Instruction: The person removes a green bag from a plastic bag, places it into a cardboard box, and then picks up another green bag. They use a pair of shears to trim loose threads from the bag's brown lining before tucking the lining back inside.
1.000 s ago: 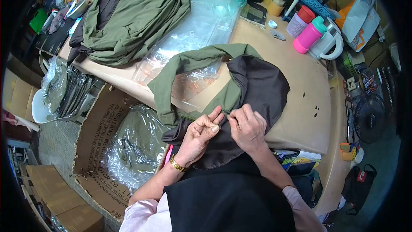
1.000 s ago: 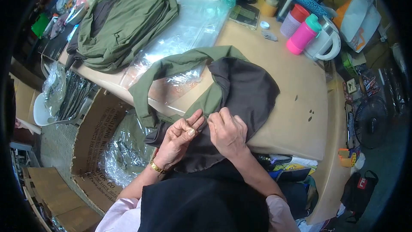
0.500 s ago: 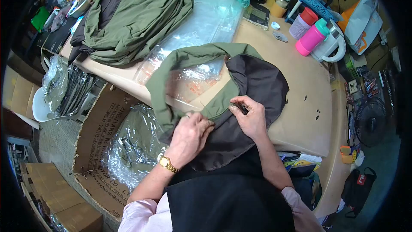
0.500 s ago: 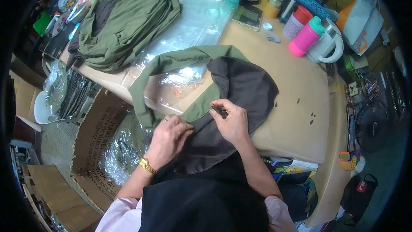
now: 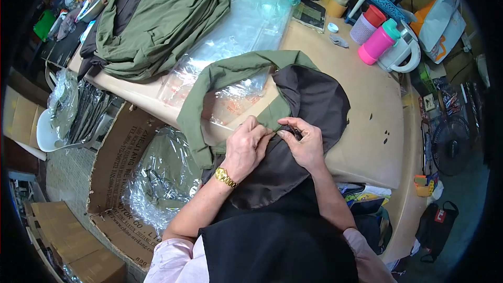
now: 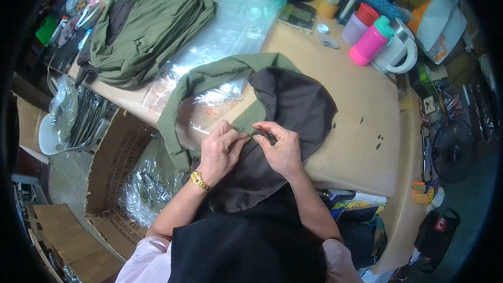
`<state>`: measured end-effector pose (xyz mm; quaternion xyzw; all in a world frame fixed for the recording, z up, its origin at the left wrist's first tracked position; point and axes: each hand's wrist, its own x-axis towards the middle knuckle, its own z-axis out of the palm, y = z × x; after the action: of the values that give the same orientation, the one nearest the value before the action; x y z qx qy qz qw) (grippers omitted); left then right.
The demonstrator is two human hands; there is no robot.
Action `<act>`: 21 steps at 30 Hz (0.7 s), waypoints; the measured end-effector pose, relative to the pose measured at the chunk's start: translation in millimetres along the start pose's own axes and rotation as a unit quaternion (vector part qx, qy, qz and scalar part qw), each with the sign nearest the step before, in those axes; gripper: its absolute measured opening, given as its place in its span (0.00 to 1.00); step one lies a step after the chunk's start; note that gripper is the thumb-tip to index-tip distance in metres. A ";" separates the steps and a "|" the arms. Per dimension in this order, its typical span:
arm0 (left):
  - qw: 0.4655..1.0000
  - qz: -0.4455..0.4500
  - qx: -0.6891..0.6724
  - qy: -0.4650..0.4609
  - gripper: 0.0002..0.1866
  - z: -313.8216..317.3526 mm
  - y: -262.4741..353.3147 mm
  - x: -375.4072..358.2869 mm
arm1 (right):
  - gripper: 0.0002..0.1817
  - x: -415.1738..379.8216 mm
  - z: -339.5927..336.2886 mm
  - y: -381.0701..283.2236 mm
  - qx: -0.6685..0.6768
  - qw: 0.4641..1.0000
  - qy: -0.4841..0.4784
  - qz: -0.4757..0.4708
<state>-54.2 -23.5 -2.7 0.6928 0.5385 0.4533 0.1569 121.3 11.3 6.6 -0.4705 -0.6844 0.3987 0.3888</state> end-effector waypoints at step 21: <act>0.991 0.039 0.106 0.066 0.13 -81.6 27.1 -15.1 | 0.13 12.7 -32.1 14.5 -0.060 0.998 0.007 -0.023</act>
<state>-103.0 -69.1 53.6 0.6945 0.5650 0.4444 0.0290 152.1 32.6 7.5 -0.4800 -0.7151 0.3446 0.3735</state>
